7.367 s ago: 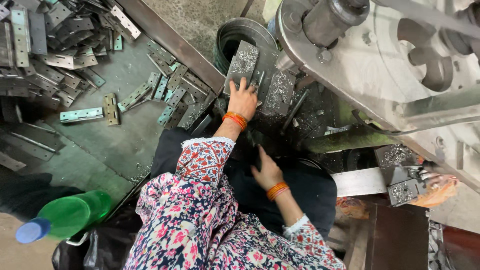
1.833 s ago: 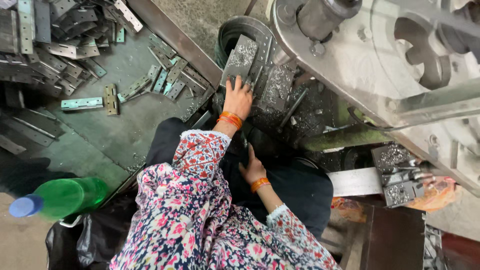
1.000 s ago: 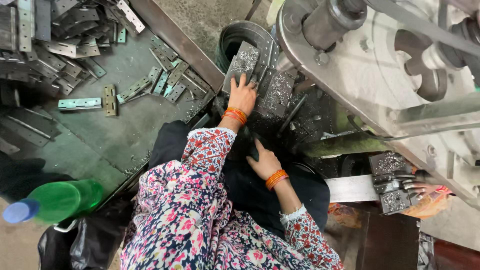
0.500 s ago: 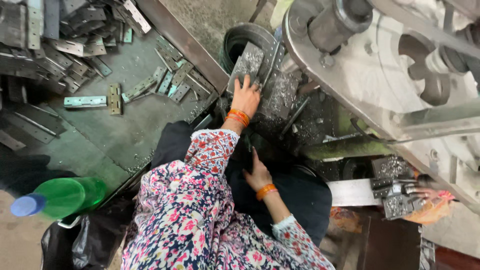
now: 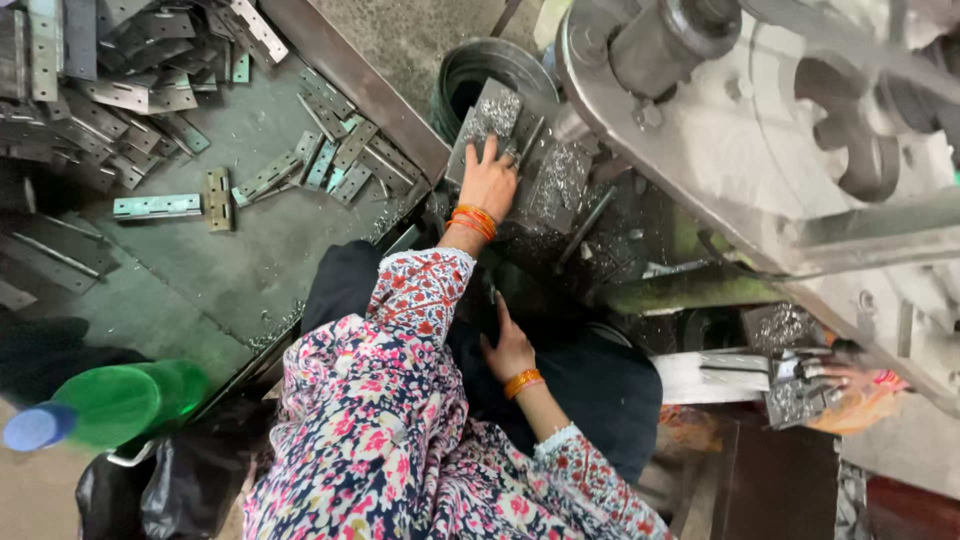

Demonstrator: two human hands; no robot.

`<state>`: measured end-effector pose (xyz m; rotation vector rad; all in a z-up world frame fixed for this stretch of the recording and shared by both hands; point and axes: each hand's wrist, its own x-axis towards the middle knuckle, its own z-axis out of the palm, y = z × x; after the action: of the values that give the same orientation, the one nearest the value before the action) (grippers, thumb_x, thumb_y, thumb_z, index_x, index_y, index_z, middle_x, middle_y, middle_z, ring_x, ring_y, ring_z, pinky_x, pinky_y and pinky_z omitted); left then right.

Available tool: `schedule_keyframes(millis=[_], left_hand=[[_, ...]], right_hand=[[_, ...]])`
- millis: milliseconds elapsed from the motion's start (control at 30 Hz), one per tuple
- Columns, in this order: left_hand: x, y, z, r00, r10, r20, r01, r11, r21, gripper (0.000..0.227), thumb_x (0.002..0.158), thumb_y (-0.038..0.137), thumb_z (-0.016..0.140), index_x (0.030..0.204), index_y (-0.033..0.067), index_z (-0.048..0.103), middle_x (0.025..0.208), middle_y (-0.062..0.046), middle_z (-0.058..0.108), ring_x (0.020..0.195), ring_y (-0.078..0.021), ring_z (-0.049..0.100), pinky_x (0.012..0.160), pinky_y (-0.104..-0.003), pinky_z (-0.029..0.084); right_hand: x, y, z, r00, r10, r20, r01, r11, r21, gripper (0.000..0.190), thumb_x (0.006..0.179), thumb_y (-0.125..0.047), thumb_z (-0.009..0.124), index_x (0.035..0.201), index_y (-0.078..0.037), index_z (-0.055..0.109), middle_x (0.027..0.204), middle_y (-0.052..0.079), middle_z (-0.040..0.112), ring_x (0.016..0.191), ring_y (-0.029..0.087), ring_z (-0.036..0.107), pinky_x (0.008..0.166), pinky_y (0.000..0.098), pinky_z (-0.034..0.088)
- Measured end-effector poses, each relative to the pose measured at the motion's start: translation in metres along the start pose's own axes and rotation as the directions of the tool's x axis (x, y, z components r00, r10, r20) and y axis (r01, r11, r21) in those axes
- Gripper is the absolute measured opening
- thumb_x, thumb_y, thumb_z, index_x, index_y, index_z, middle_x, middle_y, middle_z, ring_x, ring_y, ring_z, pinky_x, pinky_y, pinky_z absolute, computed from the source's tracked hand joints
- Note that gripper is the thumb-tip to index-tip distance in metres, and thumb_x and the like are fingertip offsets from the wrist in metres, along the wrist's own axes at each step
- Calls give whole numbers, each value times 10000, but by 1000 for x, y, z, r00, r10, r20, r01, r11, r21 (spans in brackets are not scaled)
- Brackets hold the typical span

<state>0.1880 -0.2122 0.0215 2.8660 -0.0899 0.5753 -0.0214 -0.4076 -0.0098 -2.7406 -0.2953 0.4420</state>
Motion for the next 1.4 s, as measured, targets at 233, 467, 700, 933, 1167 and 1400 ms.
schedule_keyframes(millis=[233, 467, 700, 933, 1167, 1400], left_hand=[[-14, 1, 2, 998, 35, 56, -33, 999, -37, 459, 960, 268, 492, 1375, 142, 643, 1452, 4, 580, 1491, -383, 257, 1131, -754, 154], [10, 3, -1, 992, -11, 125, 12, 1000, -10, 477, 987, 279, 453, 1431, 184, 597, 1541, 28, 496, 1529, -365, 194, 1155, -772, 61], [18, 3, -7, 969, -15, 245, 14, 1000, 5, 423, 1043, 255, 444, 1401, 162, 648, 1516, 9, 561, 1575, -368, 201, 1184, -755, 55], [16, 3, 7, 999, -23, 34, 24, 999, -31, 473, 949, 264, 470, 1378, 168, 643, 1431, -5, 592, 1502, -351, 238, 1149, -767, 69], [-13, 4, -28, 989, 57, 140, -65, 996, 54, 377, 974, 246, 502, 1258, 131, 722, 1306, -18, 668, 1438, -333, 362, 1162, -729, 149], [-75, 9, -79, 950, 129, 283, -137, 991, 9, 282, 979, 250, 564, 1129, 128, 769, 1232, -39, 689, 1409, -327, 404, 1213, -694, 190]], right_hand=[[9, -2, -33, 995, -88, 39, 90, 995, -47, 1005, 800, -275, 760, 1613, -237, 171, 1196, 261, 666, 1071, 467, 659, 915, 534, 546], [30, -3, -65, 995, -46, 87, 62, 981, -183, 840, 876, -383, 747, 1580, -268, 303, 1099, 253, 714, 1009, 456, 694, 876, 532, 574], [3, 20, 31, 994, -73, -81, 70, 997, -34, 959, 857, -295, 736, 1618, -285, 153, 1215, 204, 685, 962, 445, 696, 784, 531, 586], [9, 11, -5, 999, -35, 41, 37, 997, -63, 1017, 813, -285, 741, 1634, -280, 140, 1123, 250, 695, 977, 460, 685, 852, 548, 566], [24, -28, -88, 986, -19, 166, 42, 989, -142, 839, 854, -411, 703, 1575, -182, 339, 1147, 302, 686, 1043, 474, 676, 939, 519, 552], [18, -46, -99, 985, 8, 171, 15, 991, -133, 836, 833, -401, 687, 1572, -205, 348, 1156, 289, 692, 1051, 475, 674, 950, 514, 550]])
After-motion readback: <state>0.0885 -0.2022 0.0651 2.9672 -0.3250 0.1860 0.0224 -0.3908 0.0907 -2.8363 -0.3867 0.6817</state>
